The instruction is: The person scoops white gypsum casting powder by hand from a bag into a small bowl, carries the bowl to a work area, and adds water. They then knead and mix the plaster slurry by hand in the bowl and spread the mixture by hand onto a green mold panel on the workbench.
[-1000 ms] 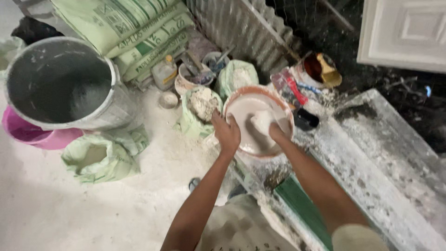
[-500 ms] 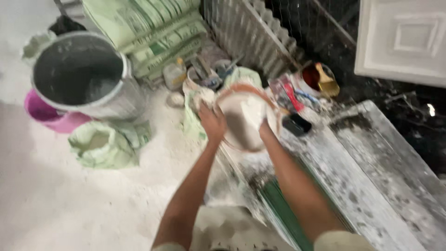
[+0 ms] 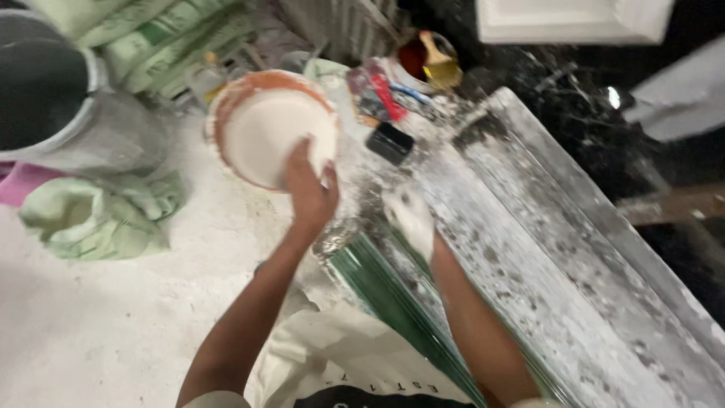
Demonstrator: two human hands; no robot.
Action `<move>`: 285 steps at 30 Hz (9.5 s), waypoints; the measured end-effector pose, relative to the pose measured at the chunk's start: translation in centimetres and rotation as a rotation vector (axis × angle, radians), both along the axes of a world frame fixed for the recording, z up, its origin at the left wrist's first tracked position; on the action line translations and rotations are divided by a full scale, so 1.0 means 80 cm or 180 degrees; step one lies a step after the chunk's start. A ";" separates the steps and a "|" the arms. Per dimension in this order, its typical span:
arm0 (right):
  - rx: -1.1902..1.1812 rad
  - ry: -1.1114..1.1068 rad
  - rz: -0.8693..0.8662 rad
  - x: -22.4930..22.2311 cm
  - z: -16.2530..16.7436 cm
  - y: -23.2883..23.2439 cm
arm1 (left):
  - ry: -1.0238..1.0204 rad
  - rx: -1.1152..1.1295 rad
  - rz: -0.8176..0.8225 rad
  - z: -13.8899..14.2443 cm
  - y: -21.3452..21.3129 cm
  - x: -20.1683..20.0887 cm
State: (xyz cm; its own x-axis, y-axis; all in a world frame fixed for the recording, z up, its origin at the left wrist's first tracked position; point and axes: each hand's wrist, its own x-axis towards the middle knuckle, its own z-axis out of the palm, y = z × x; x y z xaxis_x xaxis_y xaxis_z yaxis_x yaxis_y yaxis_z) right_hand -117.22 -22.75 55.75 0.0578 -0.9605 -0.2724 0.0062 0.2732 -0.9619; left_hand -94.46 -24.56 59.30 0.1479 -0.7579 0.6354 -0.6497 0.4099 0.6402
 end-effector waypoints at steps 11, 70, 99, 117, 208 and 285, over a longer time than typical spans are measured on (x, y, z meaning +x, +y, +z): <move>0.1374 0.0283 -0.1659 -0.188 -0.099 0.290 | 0.3177 0.3679 -0.0208 -0.102 -0.140 -0.177; 0.0364 0.0189 -0.1178 -0.004 -0.062 0.154 | -0.1394 0.0735 -0.0602 0.018 -0.114 0.171; 0.0195 -0.0274 -0.2021 -0.004 -0.064 0.216 | 0.2330 0.3959 -0.1435 0.002 -0.153 0.178; -0.0010 -0.0560 -0.3127 -0.034 -0.057 0.338 | 0.3355 0.4562 -0.2927 0.006 -0.048 -0.036; 0.0239 -0.0654 -0.4495 -1.300 -0.135 2.167 | 0.0127 0.0991 -0.3750 -0.181 1.701 -1.618; 0.0306 -0.0140 -0.0484 -0.412 -0.100 0.641 | -0.1712 0.0173 -0.0220 -0.142 0.462 -0.214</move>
State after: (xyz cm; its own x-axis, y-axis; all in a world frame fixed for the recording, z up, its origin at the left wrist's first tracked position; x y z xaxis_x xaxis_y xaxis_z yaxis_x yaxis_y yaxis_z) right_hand -150.22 28.55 47.75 -0.0721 -0.9287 -0.3637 0.0959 0.3565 -0.9293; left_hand -111.55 12.40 47.93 -0.2386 -0.7882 0.5673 -0.8642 0.4388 0.2462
